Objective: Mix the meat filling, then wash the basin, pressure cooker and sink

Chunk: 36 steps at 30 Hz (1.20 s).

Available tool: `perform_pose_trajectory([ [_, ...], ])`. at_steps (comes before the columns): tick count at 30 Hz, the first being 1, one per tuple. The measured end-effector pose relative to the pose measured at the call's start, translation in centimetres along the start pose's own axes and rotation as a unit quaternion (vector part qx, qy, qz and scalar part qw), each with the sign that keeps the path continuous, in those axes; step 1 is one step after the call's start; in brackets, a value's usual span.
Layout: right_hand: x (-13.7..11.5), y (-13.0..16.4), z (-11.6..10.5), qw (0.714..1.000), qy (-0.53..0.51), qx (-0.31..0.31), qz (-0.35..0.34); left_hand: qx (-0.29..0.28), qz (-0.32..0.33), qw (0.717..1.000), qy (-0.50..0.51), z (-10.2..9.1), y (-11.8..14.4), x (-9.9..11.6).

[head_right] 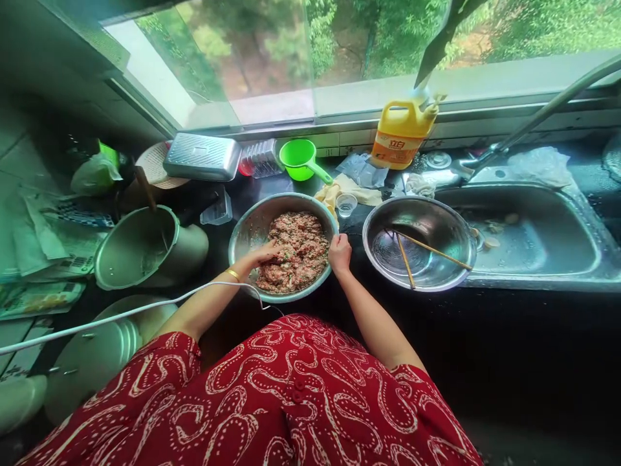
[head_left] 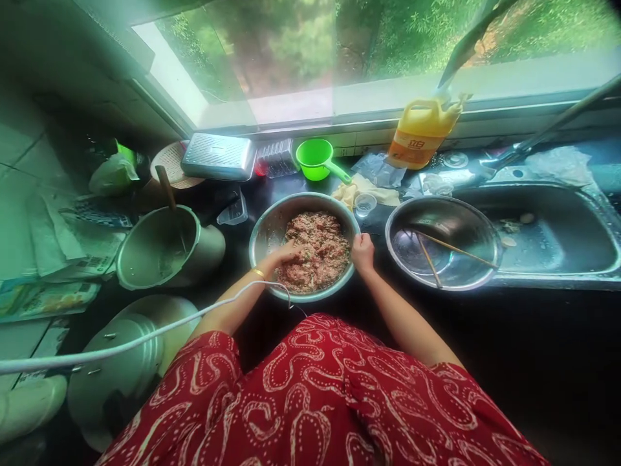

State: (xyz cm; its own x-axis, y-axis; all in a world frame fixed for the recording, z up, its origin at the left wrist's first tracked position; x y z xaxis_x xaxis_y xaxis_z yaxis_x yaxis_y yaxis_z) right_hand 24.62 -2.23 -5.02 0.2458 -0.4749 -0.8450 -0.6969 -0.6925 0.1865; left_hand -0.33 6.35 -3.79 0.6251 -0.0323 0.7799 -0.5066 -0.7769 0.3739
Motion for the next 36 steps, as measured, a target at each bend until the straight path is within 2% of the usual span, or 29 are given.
perform_pose_trajectory([
  [3, -0.1, 0.0, 0.0, 1.0, 0.006, -0.001, -0.001, -0.013, 0.018, 0.999, 0.033, 1.4, 0.6, 2.1],
  [5, -0.2, 0.1, -0.1, 1.0, 0.005, 0.003, -0.005, -0.025, 0.063, 0.998, 0.008, 2.2, 0.7, 3.8],
  [7, -0.2, 0.0, 0.0, 1.0, 0.002, 0.008, -0.009, -0.039, 0.135, 0.987, -0.078, 3.3, 0.8, 4.8],
  [9, -0.2, 0.0, 0.0, 1.0, 0.003, 0.008, -0.011, -0.044, 0.194, 0.959, -0.203, 4.9, 0.6, 4.8],
  [10, -0.1, -0.1, 0.0, 1.0, 0.006, 0.006, -0.011, -0.048, 0.204, 0.942, -0.263, 5.7, 0.3, 4.5],
  [12, -0.1, -0.1, 0.0, 1.0, 0.013, 0.002, -0.012, -0.061, 0.189, 0.915, -0.351, 6.7, -0.6, 3.8],
  [14, -0.1, -0.1, 0.0, 1.0, 0.014, -0.003, -0.011, -0.082, 0.155, 0.898, -0.404, 6.8, -1.6, 3.5],
  [16, -0.2, 0.0, -0.1, 1.0, 0.011, -0.006, -0.01, -0.103, 0.129, 0.891, -0.423, 5.9, -2.0, 4.0],
  [18, -0.3, 0.1, -0.1, 1.0, 0.005, -0.008, -0.009, -0.112, 0.127, 0.895, -0.412, 4.4, -1.9, 4.7],
  [20, -0.3, 0.1, -0.1, 1.0, 0.0, -0.007, -0.008, -0.083, 0.149, 0.904, -0.392, 2.9, -1.4, 5.3],
  [23, -0.2, 0.1, 0.0, 1.0, -0.006, -0.005, -0.007, 0.008, 0.153, 0.901, -0.406, 1.8, -1.3, 5.0],
  [26, -0.1, 0.0, 0.0, 1.0, -0.002, -0.006, -0.003, 0.062, 0.087, 0.905, -0.412, 2.9, -2.7, 3.4],
  [29, -0.2, 0.0, 0.0, 1.0, 0.003, -0.008, 0.001, 0.07, 0.033, 0.916, -0.395, 4.2, -3.8, 2.4],
  [31, -0.3, 0.1, 0.0, 1.0, 0.004, -0.008, 0.001, 0.038, 0.042, 0.92, -0.388, 3.8, -3.7, 2.6],
  [33, -0.5, 0.1, -0.1, 1.0, 0.007, -0.009, 0.003, -0.037, 0.064, 0.929, -0.364, 2.5, -2.8, 3.2],
  [34, -0.5, 0.1, -0.1, 1.0, 0.007, -0.009, 0.004, -0.086, 0.072, 0.937, -0.33, 1.7, -2.2, 3.6],
  [36, -0.5, 0.1, -0.1, 1.0, 0.008, -0.01, 0.005, -0.175, 0.074, 0.962, -0.197, 0.7, -1.1, 4.4],
])
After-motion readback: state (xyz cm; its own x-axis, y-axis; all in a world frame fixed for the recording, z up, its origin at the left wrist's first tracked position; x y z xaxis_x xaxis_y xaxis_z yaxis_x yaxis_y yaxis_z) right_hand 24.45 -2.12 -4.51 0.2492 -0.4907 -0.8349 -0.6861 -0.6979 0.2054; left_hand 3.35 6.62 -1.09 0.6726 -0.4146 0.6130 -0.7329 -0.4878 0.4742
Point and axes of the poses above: each hand's wrist, its own y-axis away from the middle knuckle, its own z-axis out of the palm, x = y × z, the point moved 3 cm from there along -y, towards the middle knuckle, and after that the axes turned 10 degrees about z, right-handed, at the moved point
